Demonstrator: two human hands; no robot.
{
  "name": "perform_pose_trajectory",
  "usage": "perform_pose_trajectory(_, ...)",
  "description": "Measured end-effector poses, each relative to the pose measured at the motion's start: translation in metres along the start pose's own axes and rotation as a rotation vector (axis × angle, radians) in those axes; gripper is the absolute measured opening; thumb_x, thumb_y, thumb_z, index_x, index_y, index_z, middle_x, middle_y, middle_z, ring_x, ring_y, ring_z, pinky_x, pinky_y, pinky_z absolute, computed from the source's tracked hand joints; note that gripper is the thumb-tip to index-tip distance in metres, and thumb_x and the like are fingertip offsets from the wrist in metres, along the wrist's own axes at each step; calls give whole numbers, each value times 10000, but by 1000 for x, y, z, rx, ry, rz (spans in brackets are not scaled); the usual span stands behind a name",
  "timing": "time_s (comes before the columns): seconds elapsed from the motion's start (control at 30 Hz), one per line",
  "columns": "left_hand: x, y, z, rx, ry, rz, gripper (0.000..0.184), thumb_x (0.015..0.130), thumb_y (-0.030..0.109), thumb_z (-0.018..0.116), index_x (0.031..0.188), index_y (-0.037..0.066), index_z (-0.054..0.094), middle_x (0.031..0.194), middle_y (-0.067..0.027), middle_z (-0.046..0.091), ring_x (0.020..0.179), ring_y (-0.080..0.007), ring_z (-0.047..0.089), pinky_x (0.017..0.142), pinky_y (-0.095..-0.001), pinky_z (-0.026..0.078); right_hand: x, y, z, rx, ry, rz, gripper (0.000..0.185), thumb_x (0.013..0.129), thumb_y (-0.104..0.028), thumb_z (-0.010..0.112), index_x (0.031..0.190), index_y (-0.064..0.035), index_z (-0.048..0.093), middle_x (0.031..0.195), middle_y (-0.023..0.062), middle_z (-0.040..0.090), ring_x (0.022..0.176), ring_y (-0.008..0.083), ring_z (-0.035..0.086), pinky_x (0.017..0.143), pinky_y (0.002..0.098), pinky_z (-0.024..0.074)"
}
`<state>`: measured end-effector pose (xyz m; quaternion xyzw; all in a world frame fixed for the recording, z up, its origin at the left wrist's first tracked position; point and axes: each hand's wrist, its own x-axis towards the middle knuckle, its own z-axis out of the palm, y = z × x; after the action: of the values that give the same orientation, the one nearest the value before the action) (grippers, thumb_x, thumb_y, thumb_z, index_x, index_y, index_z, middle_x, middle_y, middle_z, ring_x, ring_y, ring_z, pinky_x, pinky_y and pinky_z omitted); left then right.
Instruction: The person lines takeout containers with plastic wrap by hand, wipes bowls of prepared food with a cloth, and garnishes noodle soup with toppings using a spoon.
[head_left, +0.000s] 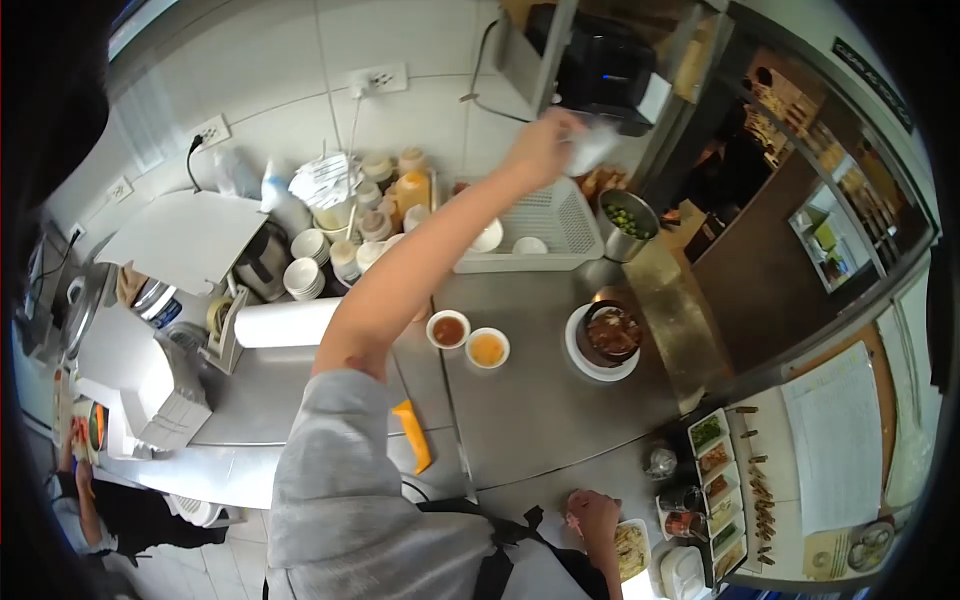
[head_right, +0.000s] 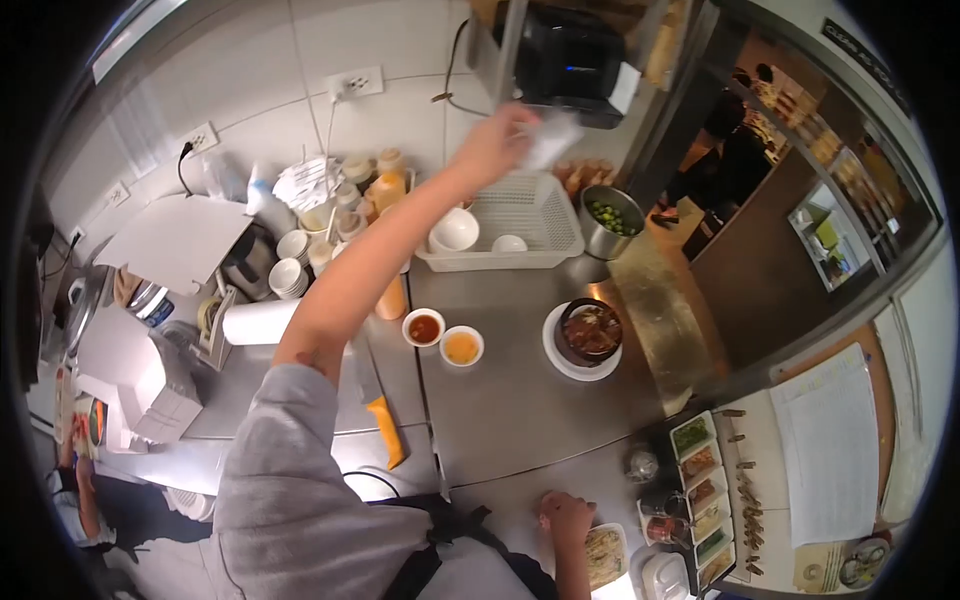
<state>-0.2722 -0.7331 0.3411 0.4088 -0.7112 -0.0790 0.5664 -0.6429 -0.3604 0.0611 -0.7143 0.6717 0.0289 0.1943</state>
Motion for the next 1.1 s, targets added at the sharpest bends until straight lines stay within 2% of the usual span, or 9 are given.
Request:
perform_pose_trajectory(0.07, -53, -47, -109, -55, 322, -247, 756, 783, -117, 476, 1455, 156, 262, 896, -152, 619, 677, -225, 657, 539, -334, 552, -8, -6, 5, -154, 90, -31, 108, 765, -280, 602, 814, -220, 678, 756, 13, 668, 751, 242, 632, 726, 424, 431)
perform_pose_trajectory(0.23, -77, -136, -256, 86, 805, -206, 465, 817, -36, 539, 1239, 146, 609, 785, -95, 670, 743, -179, 672, 599, -313, 564, -12, -17, -4, -228, 244, 65, 174, 715, -316, 682, 778, -156, 661, 758, 73, 649, 800, 292, 623, 730, 437, 463)
perform_pose_trajectory(0.3, -78, -179, -277, 204, 741, -563, 330, 825, 66, 597, 1135, 140, 685, 818, -131, 699, 798, -217, 691, 641, -334, 565, -18, -32, -20, -252, 347, 62, 215, 673, -320, 719, 783, -160, 626, 797, 82, 634, 790, 291, 626, 685, 460, 489)
perform_pose_trajectory(0.43, -83, -225, -284, 741, 525, -562, 244, 814, 273, 644, 997, 139, 734, 866, -167, 696, 811, -314, 677, 762, -399, 533, -9, -10, 3, -175, 260, 136, 280, 632, -333, 750, 761, -131, 605, 827, 107, 623, 806, 320, 619, 693, 456, 503)
perform_pose_trajectory(0.63, -97, -275, -285, 1078, 210, -937, 431, 778, 400, 700, 1157, 198, 668, 1149, -162, 640, 1090, -315, 602, 896, -436, 474, 2, 8, 18, -93, 224, 121, 238, 693, -298, 695, 725, -78, 608, 683, 130, 628, 708, 337, 639, 662, 427, 520)
perform_pose_trajectory(0.73, -108, -229, -266, 1108, 415, -467, 530, 745, 350, 736, 1231, 185, 600, 1355, -253, 412, 1273, -388, 377, 1032, -472, 329, 8, 18, 15, -303, 67, 56, 233, 717, -314, 656, 702, -85, 618, 697, 129, 641, 692, 337, 635, 667, 428, 518)
perform_pose_trajectory(0.87, -166, -40, -264, 700, 619, -47, 527, 784, 206, 720, 1262, 76, 540, 1103, -275, 539, 1035, -431, 499, 914, -474, 403, 35, 84, 27, -131, -44, -269, 155, 725, -208, 601, 675, -67, 639, 693, 121, 655, 661, 298, 643, 580, 393, 496)
perform_pose_trajectory(1.03, -383, 165, -230, -298, 427, -462, 218, 913, 182, 614, 1047, 16, 659, 846, -35, 666, 770, -108, 611, 725, -252, 492, 21, -6, -39, 213, -336, -331, 188, 769, -156, 561, 766, -22, 692, 744, 179, 676, 685, 304, 675, 598, 371, 509)
perform_pose_trajectory(1.1, -485, 203, -197, -575, 199, -772, 222, 921, 199, 606, 1037, 18, 663, 855, -39, 670, 771, -104, 610, 740, -272, 503, 51, 47, -10, -300, 3, -740, 208, 788, -179, 573, 773, -12, 696, 726, 213, 650, 679, 366, 651, 598, 398, 499)
